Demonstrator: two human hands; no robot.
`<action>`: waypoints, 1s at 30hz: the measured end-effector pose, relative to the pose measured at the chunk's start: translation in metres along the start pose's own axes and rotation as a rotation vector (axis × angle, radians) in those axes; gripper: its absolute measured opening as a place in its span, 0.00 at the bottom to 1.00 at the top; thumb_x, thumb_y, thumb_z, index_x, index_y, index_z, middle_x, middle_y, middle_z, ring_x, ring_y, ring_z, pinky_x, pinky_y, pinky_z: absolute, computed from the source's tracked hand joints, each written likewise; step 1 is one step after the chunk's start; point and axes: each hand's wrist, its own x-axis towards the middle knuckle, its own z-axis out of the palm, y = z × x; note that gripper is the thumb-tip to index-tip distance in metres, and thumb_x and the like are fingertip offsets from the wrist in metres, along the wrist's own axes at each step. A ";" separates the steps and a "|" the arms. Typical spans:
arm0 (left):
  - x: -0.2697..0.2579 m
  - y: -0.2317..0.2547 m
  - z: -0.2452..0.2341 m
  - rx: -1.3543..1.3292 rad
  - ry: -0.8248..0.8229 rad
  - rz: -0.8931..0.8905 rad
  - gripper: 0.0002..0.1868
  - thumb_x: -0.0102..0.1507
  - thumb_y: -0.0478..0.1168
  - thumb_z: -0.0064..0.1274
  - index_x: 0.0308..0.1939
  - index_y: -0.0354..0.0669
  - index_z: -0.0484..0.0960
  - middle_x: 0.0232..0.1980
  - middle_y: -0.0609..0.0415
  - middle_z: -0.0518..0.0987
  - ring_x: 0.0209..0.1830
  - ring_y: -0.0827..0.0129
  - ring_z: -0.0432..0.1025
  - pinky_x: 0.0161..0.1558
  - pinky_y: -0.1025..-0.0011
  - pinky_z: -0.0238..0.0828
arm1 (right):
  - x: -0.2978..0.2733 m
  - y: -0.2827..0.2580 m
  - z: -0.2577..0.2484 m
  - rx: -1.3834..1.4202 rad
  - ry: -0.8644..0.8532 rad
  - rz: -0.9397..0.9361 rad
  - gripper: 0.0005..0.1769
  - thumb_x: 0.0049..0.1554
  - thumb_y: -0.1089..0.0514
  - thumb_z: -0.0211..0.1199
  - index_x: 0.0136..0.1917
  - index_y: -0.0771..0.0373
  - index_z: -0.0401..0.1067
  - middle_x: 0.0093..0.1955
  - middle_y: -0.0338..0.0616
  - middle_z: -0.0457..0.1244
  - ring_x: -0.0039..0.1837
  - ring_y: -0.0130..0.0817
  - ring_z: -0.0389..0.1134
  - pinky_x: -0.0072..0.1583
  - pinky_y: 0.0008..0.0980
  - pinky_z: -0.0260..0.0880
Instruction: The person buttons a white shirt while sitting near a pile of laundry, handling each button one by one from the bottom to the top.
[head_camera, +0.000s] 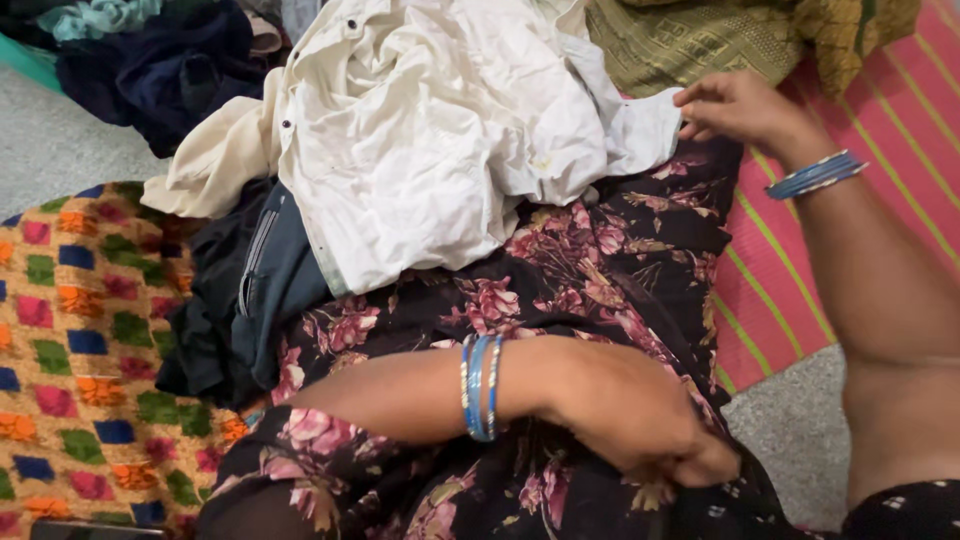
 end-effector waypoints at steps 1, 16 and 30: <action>0.006 -0.001 -0.001 -0.003 0.000 -0.002 0.16 0.61 0.51 0.58 0.42 0.48 0.72 0.32 0.51 0.82 0.34 0.52 0.78 0.35 0.51 0.67 | 0.001 -0.004 -0.006 -0.040 -0.013 0.000 0.16 0.65 0.60 0.58 0.64 0.71 0.72 0.49 0.53 0.70 0.50 0.34 0.73 0.51 0.31 0.74; 0.117 -0.105 0.094 -0.589 0.082 0.425 0.27 0.79 0.47 0.42 0.74 0.29 0.62 0.74 0.40 0.71 0.76 0.64 0.64 0.79 0.70 0.58 | 0.110 0.086 0.058 -0.793 0.412 -0.109 0.22 0.58 0.48 0.66 0.61 0.60 0.78 0.65 0.65 0.65 0.65 0.63 0.65 0.63 0.55 0.66; -0.272 -0.077 0.108 0.188 1.550 -1.754 0.36 0.57 0.52 0.65 0.59 0.28 0.74 0.55 0.33 0.78 0.56 0.41 0.72 0.57 0.51 0.68 | 0.068 0.086 0.044 1.486 0.670 -0.407 0.03 0.57 0.64 0.70 0.45 0.64 0.78 0.47 0.45 0.71 0.57 0.40 0.72 0.70 0.44 0.71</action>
